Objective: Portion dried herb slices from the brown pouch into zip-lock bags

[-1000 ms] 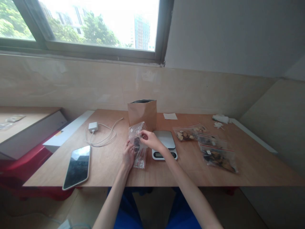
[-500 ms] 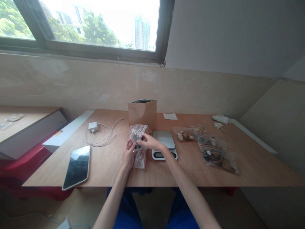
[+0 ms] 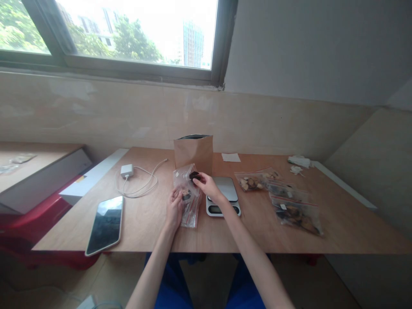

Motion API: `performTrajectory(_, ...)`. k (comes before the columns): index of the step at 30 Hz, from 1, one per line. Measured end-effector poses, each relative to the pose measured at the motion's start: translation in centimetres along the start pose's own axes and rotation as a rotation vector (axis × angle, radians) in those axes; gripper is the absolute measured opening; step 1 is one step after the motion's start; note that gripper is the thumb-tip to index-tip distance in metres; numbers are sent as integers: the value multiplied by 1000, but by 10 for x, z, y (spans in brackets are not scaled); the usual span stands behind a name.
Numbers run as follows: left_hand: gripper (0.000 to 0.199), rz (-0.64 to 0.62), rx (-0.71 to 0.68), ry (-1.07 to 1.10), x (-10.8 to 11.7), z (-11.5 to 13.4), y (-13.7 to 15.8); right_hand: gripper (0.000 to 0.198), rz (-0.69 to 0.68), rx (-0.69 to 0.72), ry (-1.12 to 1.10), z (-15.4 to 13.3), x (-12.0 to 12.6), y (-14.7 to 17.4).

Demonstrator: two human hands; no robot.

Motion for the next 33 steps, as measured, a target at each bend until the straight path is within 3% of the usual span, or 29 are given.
performTrajectory(3,34,17,6,26,1,1,0,36,36,31,-63,-10,8,-7)
performTrajectory(7,28,14,24,22,2,0,-2,37,172,225,6,-54,27,-31)
performTrajectory(12,25,23,49,28,4,0,-1,29,286,576,212,-132,39,-72)
performTrajectory(16,25,43,74,34,3,0,-1,16,374,739,495,-165,34,-99)
performTrajectory(19,26,55,84,25,4,0,-1,12,410,715,663,-161,28,-115)
performTrajectory(23,26,53,99,13,4,0,0,20,417,564,785,-136,26,-129)
performTrajectory(27,26,52,104,23,2,1,1,24,361,471,883,-120,26,-128)
performTrajectory(33,29,55,111,39,2,1,1,27,262,460,1019,-125,20,-117)
Point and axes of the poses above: each hand's wrist, its own y-axis away from the middle knuckle, its own x-axis out of the back of the hand, z = x × y, the point moved 5 cm from there along -y, towards the middle knuckle, and after that the axes turned 14 degrees about y, right-handed, at the moved point
